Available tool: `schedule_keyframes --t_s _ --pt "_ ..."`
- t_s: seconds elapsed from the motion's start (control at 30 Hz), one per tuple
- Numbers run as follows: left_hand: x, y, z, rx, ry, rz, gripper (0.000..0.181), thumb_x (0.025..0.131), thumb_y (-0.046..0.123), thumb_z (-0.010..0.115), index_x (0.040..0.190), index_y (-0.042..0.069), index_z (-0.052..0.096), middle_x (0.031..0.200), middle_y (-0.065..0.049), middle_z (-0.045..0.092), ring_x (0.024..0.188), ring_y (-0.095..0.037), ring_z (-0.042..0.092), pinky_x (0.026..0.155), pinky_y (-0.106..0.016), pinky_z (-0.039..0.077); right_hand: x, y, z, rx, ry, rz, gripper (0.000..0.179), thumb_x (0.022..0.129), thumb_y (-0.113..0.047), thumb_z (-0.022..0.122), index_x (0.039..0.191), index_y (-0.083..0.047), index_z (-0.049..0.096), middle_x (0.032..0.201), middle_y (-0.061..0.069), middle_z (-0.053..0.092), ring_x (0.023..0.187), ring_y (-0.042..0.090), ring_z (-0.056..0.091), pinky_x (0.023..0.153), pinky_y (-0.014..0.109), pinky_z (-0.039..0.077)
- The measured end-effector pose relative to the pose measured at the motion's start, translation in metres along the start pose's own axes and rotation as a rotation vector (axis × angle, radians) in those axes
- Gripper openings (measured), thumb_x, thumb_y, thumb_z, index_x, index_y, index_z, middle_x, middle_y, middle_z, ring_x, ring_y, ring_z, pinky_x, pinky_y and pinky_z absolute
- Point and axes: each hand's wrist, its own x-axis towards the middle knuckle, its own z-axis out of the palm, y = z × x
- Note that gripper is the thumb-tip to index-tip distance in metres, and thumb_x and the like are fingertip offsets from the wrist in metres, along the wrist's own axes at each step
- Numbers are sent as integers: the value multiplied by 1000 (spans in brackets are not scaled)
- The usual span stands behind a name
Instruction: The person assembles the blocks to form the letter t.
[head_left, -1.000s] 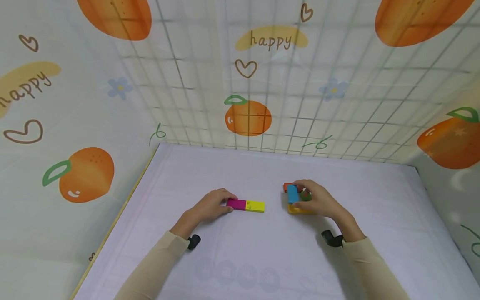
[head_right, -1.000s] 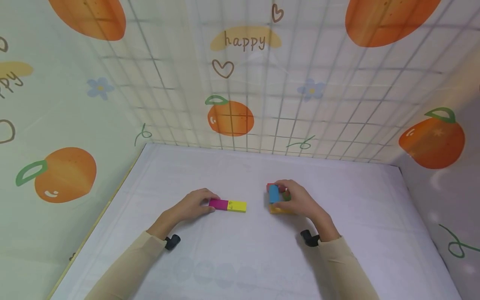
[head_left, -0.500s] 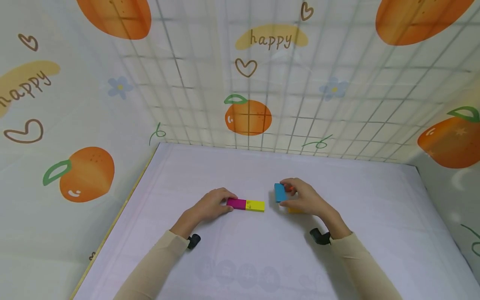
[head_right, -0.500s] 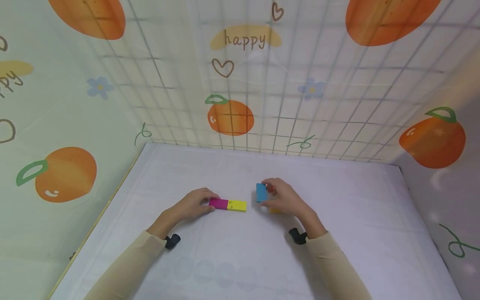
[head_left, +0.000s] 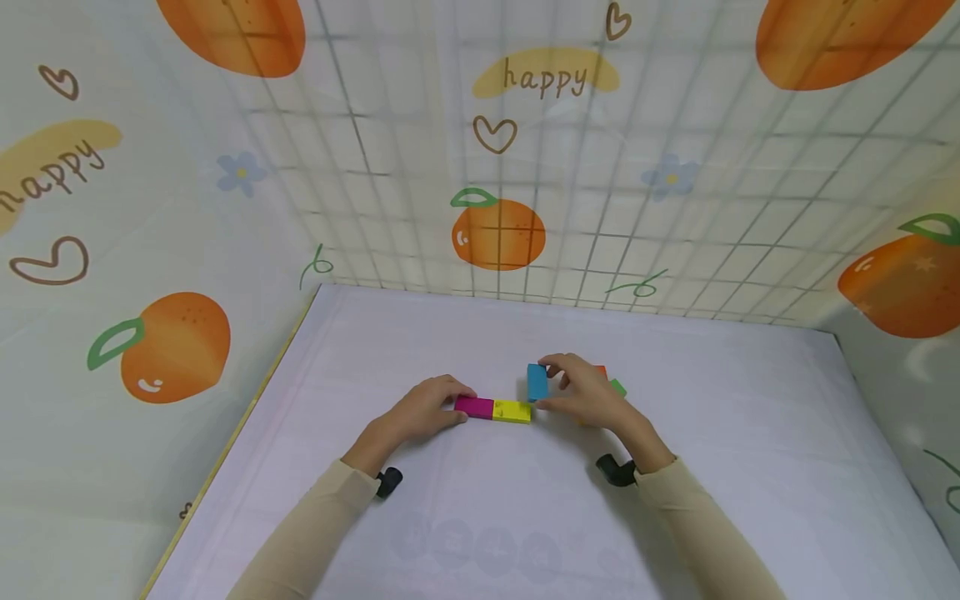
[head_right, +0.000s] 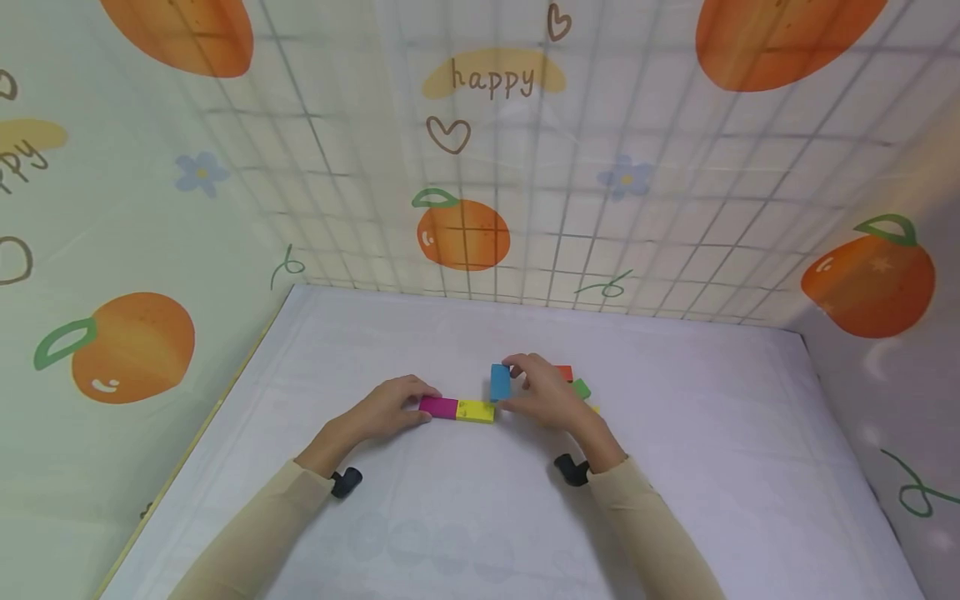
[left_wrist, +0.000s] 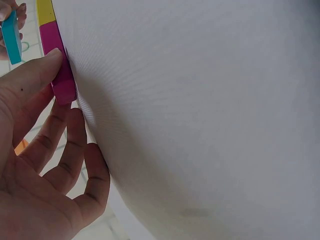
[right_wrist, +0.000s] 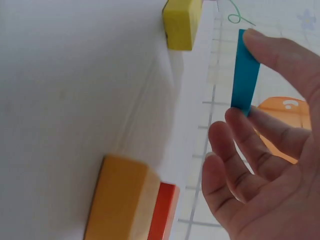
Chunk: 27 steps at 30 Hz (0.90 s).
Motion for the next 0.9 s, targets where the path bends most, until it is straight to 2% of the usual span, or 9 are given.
schedule_keyframes --t_s 0.3,0.9 --pt "1 2 0 -2 -10 -10 36 92 21 75 127 21 69 113 8 61 98 -14 52 86 -33 46 11 -8 11 17 -3 41 62 82 -30 84 135 -13 57 118 6 60 97 25 57 75 35 52" --pt "0 2 -1 -19 -14 -23 37 92 22 75 128 20 68 115 7 61 101 -15 53 88 -33 47 31 -18 33 -3 -4 28 62 81 -31 85 133 -10 58 114 6 61 91 21 56 75 32 52"
